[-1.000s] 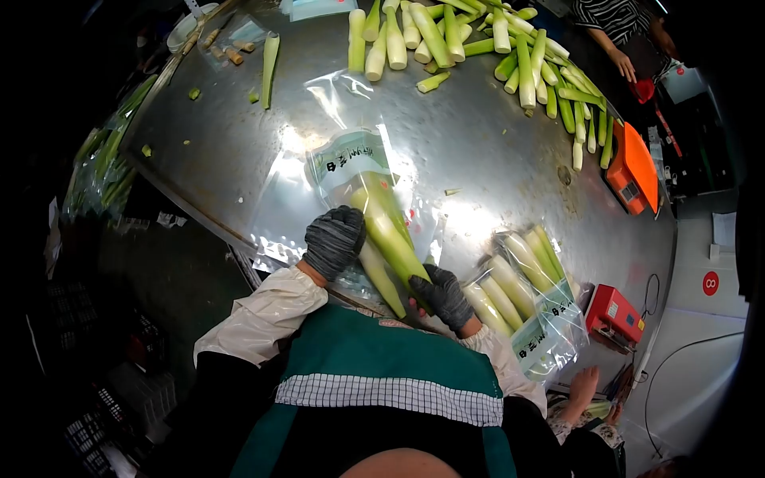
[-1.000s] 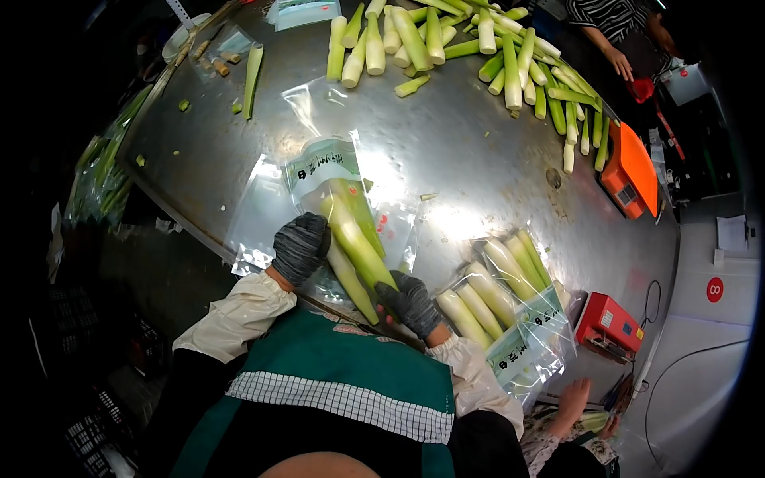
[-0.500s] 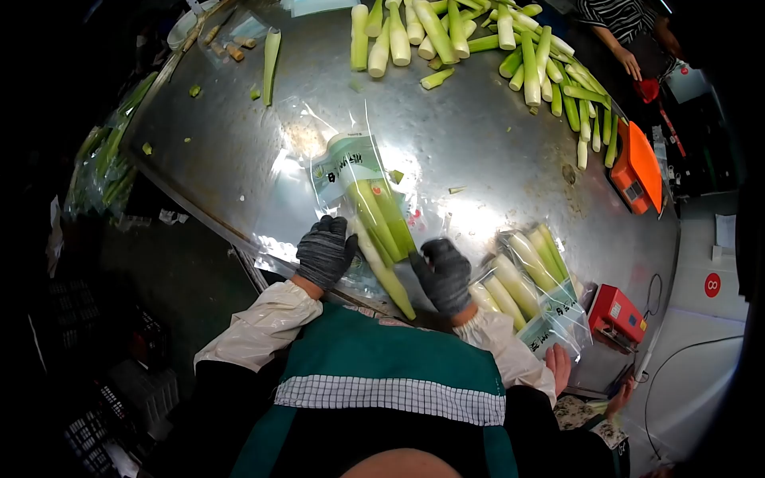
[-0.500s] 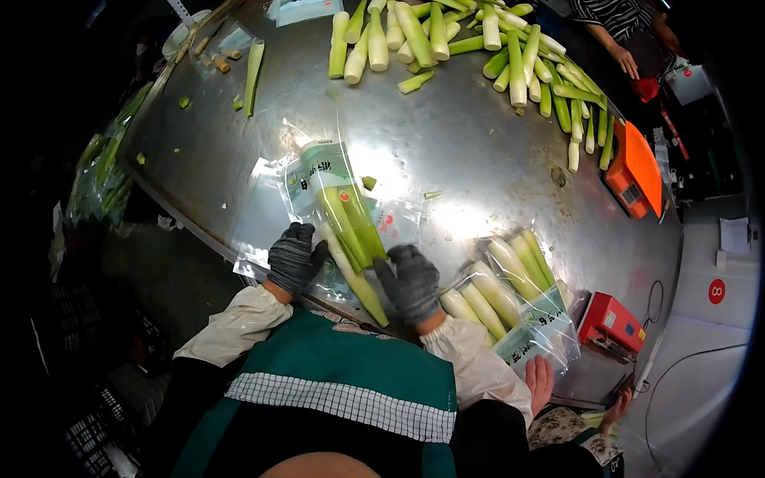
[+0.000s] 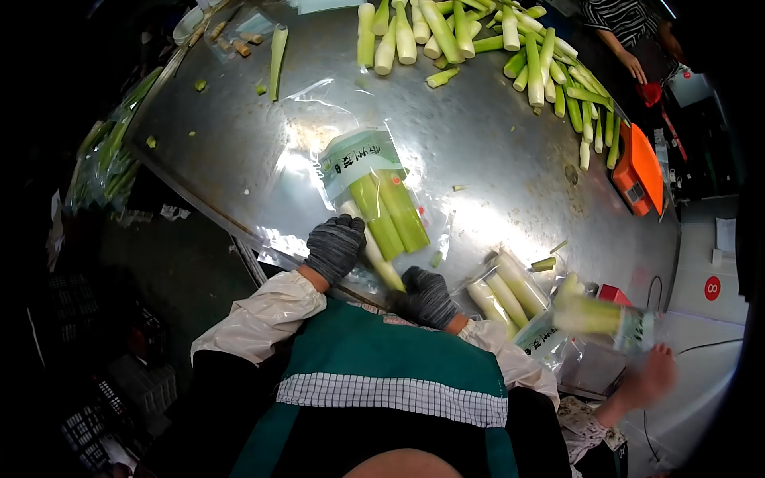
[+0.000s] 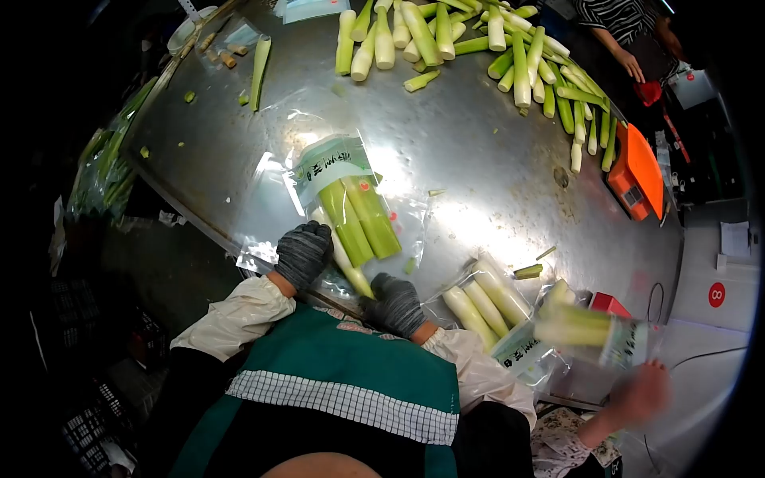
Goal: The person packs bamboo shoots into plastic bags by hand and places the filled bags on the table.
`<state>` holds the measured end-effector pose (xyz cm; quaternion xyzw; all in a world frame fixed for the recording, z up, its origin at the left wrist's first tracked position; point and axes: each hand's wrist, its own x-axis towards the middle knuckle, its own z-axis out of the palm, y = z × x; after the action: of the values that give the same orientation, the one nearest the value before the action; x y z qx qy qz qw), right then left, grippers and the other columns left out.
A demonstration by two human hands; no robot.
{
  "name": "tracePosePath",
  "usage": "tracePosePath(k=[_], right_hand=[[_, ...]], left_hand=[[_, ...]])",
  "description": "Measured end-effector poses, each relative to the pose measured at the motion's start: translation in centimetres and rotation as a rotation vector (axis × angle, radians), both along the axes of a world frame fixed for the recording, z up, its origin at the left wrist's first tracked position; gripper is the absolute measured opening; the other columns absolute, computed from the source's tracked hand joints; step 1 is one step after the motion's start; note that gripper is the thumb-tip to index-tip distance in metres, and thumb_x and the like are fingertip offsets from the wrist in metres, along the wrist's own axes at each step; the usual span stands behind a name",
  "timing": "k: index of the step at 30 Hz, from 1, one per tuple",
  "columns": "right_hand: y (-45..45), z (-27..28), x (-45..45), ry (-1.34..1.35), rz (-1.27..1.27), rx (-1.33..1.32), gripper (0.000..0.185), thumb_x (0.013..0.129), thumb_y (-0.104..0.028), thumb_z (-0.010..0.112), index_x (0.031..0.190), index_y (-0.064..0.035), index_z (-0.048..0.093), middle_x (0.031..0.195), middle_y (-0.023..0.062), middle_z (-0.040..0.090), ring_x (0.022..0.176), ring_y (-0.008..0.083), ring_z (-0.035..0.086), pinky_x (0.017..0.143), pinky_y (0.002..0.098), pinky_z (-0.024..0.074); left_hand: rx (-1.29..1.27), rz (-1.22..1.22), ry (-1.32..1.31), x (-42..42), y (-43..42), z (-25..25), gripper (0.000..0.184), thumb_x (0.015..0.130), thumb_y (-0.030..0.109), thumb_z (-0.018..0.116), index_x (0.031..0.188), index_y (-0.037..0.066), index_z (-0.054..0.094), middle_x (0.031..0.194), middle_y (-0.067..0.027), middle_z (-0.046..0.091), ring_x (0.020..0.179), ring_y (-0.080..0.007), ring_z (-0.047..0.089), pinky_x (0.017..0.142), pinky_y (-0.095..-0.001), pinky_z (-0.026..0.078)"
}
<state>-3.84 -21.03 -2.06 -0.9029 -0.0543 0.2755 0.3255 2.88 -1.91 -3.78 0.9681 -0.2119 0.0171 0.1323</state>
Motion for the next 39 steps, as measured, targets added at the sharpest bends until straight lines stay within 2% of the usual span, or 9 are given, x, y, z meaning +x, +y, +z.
tracePosePath(k=[4, 8, 10, 12, 16, 18, 23, 25, 39], right_hand=[[0.5, -1.3, 0.5, 0.051, -0.259, 0.443, 0.025, 0.072, -0.018, 0.063, 0.082, 0.0034, 0.054, 0.068, 0.0172, 0.058, 0.065, 0.0285, 0.058, 0.061, 0.0345, 0.0456], [1.8, -1.5, 2.1, -0.169, -0.336, 0.442, 0.023, 0.073, -0.014, 0.063, 0.084, 0.0029, 0.055, 0.067, 0.0142, 0.058, 0.063, 0.0234, 0.058, 0.059, 0.0311, 0.0456], [2.3, -0.3, 3.7, 0.007, -0.514, 0.596, 0.016, 0.076, -0.01, 0.061, 0.085, 0.0, 0.053, 0.067, 0.0064, 0.056, 0.063, 0.0111, 0.053, 0.054, 0.0258, 0.0438], [2.8, -0.3, 4.9, 0.045, -0.509, 0.572, 0.017, 0.074, -0.006, 0.061, 0.088, 0.0001, 0.053, 0.071, 0.0077, 0.057, 0.068, 0.0119, 0.055, 0.057, 0.0268, 0.0454], [2.9, -2.6, 5.6, -0.256, -0.198, 0.574, 0.022, 0.072, -0.007, 0.062, 0.09, 0.003, 0.056, 0.066, 0.0093, 0.06, 0.05, 0.0173, 0.056, 0.055, 0.0294, 0.0487], [3.0, 0.4, 5.7, 0.273, -0.019, 0.1, 0.025, 0.072, -0.005, 0.06, 0.095, 0.0035, 0.055, 0.066, 0.009, 0.06, 0.051, 0.0184, 0.057, 0.056, 0.0297, 0.0498], [3.7, -2.0, 4.5, 0.505, -0.29, 0.394, 0.028, 0.072, -0.013, 0.061, 0.095, 0.003, 0.056, 0.068, 0.0141, 0.06, 0.053, 0.022, 0.059, 0.053, 0.0327, 0.0488], [4.2, -3.6, 3.7, -0.258, 0.016, 0.249, 0.026, 0.074, -0.017, 0.058, 0.091, 0.0017, 0.055, 0.072, 0.0186, 0.059, 0.056, 0.0284, 0.058, 0.053, 0.0368, 0.047], [5.0, -3.7, 7.6, -0.259, -0.098, 0.125, 0.023, 0.071, -0.018, 0.057, 0.089, -0.005, 0.059, 0.077, 0.0184, 0.06, 0.073, 0.0326, 0.058, 0.064, 0.0391, 0.046]], left_hand=[[0.008, -0.055, -0.039, 0.2, -0.7, 0.4, 0.015, 0.064, 0.015, 0.054, 0.075, 0.006, 0.052, 0.071, -0.0109, 0.054, 0.064, -0.0265, 0.056, 0.052, -0.0369, 0.046], [0.019, -0.085, -0.015, 0.1, -1.0, 1.4, 0.015, 0.065, 0.016, 0.055, 0.076, 0.005, 0.052, 0.072, -0.0107, 0.054, 0.065, -0.0265, 0.057, 0.053, -0.037, 0.046], [-0.003, -0.094, -0.011, 0.1, -1.0, 1.6, 0.015, 0.065, 0.016, 0.055, 0.075, 0.005, 0.053, 0.071, -0.0108, 0.054, 0.065, -0.0265, 0.057, 0.054, -0.0371, 0.046], [0.037, -0.079, 0.023, 0.4, -1.1, 1.8, 0.016, 0.064, 0.017, 0.055, 0.074, 0.005, 0.053, 0.071, -0.0111, 0.055, 0.065, -0.0265, 0.057, 0.054, -0.037, 0.046], [0.01, -0.072, 0.001, 0.4, -0.8, 2.0, 0.016, 0.062, 0.016, 0.056, 0.072, 0.005, 0.053, 0.07, -0.0111, 0.055, 0.064, -0.0266, 0.057, 0.054, -0.0367, 0.046], [0.004, -0.057, -0.033, 0.4, -0.5, 1.3, 0.016, 0.061, 0.016, 0.057, 0.072, 0.004, 0.053, 0.069, -0.0113, 0.055, 0.063, -0.0269, 0.057, 0.053, -0.0367, 0.046], [-0.009, -0.069, -0.066, 0.4, -0.3, 1.1, 0.016, 0.061, 0.017, 0.057, 0.071, 0.005, 0.053, 0.067, -0.0114, 0.055, 0.061, -0.027, 0.057, 0.052, -0.037, 0.046], [0.027, -0.071, -0.046, 0.6, 0.0, 1.3, 0.015, 0.061, 0.017, 0.057, 0.07, 0.005, 0.053, 0.068, -0.0115, 0.055, 0.061, -0.027, 0.056, 0.052, -0.0371, 0.046], [-0.052, -0.131, 0.006, 1.0, -0.6, 2.3, 0.018, 0.062, 0.02, 0.06, 0.074, 0.007, 0.053, 0.07, -0.0099, 0.055, 0.065, -0.0268, 0.057, 0.054, -0.0376, 0.046]])
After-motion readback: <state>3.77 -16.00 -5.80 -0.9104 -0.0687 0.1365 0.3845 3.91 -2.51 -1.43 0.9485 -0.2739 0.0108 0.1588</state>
